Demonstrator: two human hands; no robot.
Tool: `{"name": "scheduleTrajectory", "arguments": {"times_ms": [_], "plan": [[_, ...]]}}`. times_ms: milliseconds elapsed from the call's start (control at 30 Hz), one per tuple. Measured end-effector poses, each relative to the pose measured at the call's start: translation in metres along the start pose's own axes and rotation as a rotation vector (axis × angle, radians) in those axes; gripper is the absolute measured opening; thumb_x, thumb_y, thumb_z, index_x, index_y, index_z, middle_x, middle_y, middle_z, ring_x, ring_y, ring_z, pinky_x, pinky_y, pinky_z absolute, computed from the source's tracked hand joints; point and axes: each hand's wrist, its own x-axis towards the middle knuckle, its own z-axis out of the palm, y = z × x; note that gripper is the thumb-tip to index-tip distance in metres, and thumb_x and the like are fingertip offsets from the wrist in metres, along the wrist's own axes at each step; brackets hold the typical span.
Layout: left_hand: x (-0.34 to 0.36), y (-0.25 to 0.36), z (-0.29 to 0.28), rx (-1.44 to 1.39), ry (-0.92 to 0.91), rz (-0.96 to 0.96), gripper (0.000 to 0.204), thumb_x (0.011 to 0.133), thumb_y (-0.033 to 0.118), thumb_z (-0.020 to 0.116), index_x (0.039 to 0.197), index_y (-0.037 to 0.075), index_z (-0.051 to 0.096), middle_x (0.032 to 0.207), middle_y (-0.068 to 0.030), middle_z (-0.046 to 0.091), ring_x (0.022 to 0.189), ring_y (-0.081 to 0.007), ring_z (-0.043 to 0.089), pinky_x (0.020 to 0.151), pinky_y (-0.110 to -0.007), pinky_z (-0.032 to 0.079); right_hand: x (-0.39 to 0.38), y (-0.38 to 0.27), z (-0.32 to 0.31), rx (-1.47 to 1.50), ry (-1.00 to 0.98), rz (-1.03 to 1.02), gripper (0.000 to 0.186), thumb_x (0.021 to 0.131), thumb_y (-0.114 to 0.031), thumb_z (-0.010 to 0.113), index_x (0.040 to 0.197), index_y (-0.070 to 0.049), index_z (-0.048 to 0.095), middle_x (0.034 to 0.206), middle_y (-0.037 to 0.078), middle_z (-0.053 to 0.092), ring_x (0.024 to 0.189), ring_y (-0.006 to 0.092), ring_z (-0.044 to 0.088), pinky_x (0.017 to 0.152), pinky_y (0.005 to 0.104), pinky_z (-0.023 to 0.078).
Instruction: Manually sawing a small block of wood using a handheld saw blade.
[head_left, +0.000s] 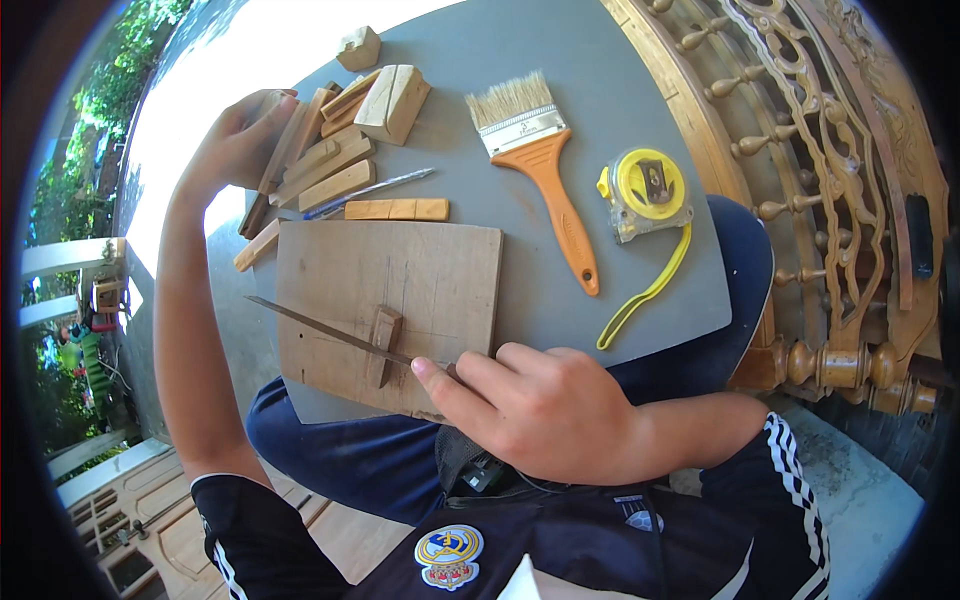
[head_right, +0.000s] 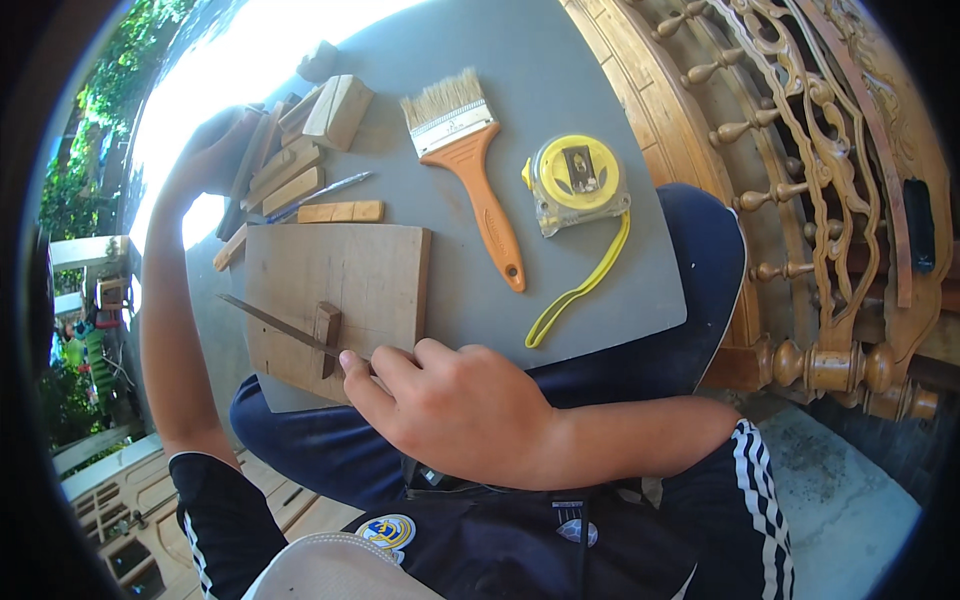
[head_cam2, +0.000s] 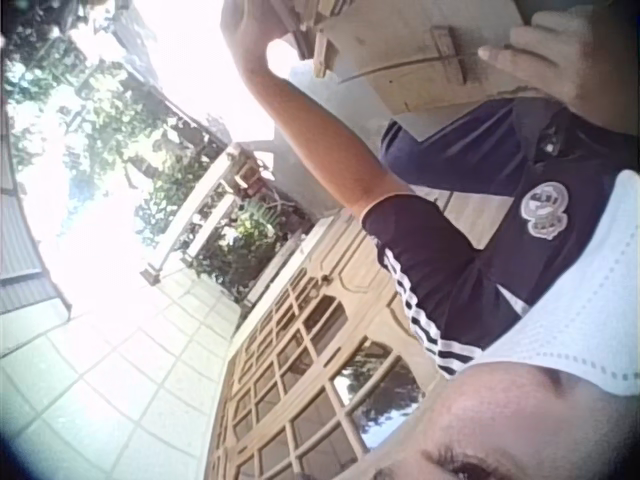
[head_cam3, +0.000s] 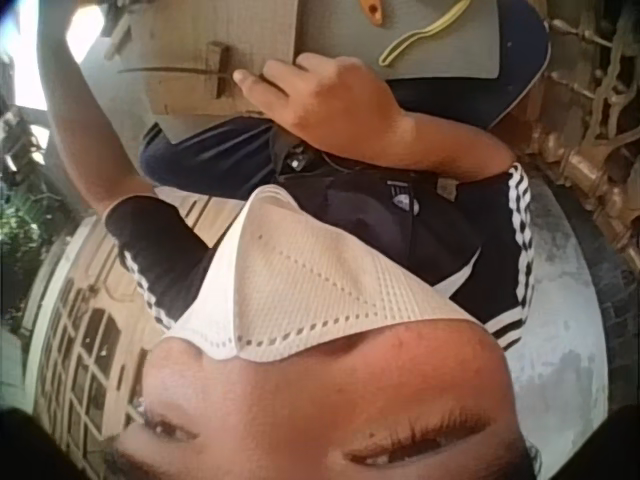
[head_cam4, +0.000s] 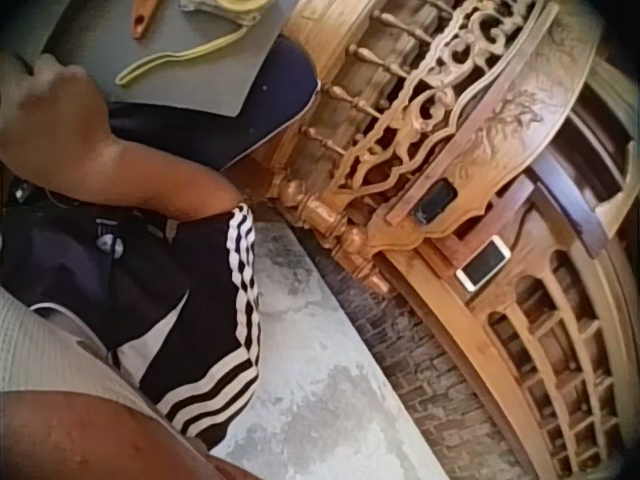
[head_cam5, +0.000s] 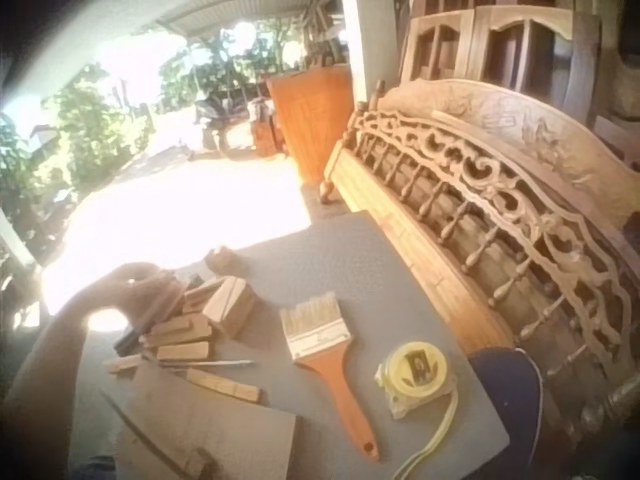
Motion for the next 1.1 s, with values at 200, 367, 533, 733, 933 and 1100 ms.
{"name": "scheduleTrajectory", "arguments": {"times_ms": [200,367,533,733,933,1100], "plan": [[0.046,-0.003,-0.016,0.314,0.261,0.289,0.052,0.105,0.045,0.059,0.139,0.006,0.064,0.131,-0.0073,0.069,0.117,-0.0173,0.064,0.102,-0.032,0.050,0.000,0.002,0.002,0.009,0.024,0.009,0.038,0.084,-0.013,0.066,0.120,-0.004,0.069,0.080,0.002,0.057,0.064,0.0143,0.061,0.048,0.0251,0.050],[0.071,0.054,0.017,0.415,0.158,0.205,0.051,0.101,0.043,0.064,0.142,0.013,0.063,0.131,-0.0099,0.069,0.123,-0.0219,0.062,0.105,-0.041,0.049,-0.003,0.001,0.001,-0.002,0.010,0.021,0.038,0.084,-0.013,0.066,0.121,-0.005,0.070,0.080,0.002,0.056,0.063,0.0142,0.060,0.047,0.0251,0.050],[0.043,0.126,0.046,0.214,0.037,0.010,0.031,0.093,0.018,0.074,0.121,0.005,0.073,0.118,-0.0125,0.075,0.099,-0.0224,0.070,0.086,-0.036,0.056,-0.002,-0.004,0.009,-0.017,0.021,0.025,0.038,0.084,-0.013,0.066,0.121,-0.005,0.070,0.079,0.002,0.055,0.061,0.0139,0.058,0.047,0.0257,0.049],[-0.001,0.170,0.062,0.154,0.102,0.158,0.033,0.100,0.026,0.067,0.129,0.011,0.071,0.124,-0.0122,0.074,0.109,-0.0252,0.071,0.098,-0.041,0.056,0.002,-0.008,0.006,-0.042,-0.005,0.015,0.046,0.082,-0.011,0.066,0.127,-0.004,0.068,0.081,0.001,0.055,0.062,0.0142,0.056,0.050,0.0270,0.049],[-0.020,0.160,0.096,0.802,0.076,0.326,0.047,0.097,0.041,0.067,0.138,0.019,0.066,0.135,-0.0097,0.065,0.129,-0.0279,0.058,0.111,-0.050,0.043,0.003,-0.007,0.007,-0.054,0.022,0.064,0.052,0.080,-0.007,0.066,0.132,-0.006,0.067,0.083,0.003,0.056,0.063,0.0175,0.059,0.051,0.0294,0.050],[-0.039,0.106,0.108,0.530,0.444,0.589,0.046,0.097,0.043,0.068,0.134,0.016,0.067,0.144,-0.0110,0.057,0.137,-0.0297,0.050,0.109,-0.055,0.038,-0.001,-0.015,0.003,-0.007,-0.008,0.138,0.055,0.080,-0.005,0.066,0.135,-0.009,0.065,0.086,0.005,0.059,0.068,0.0239,0.063,0.059,0.0351,0.054]]}}
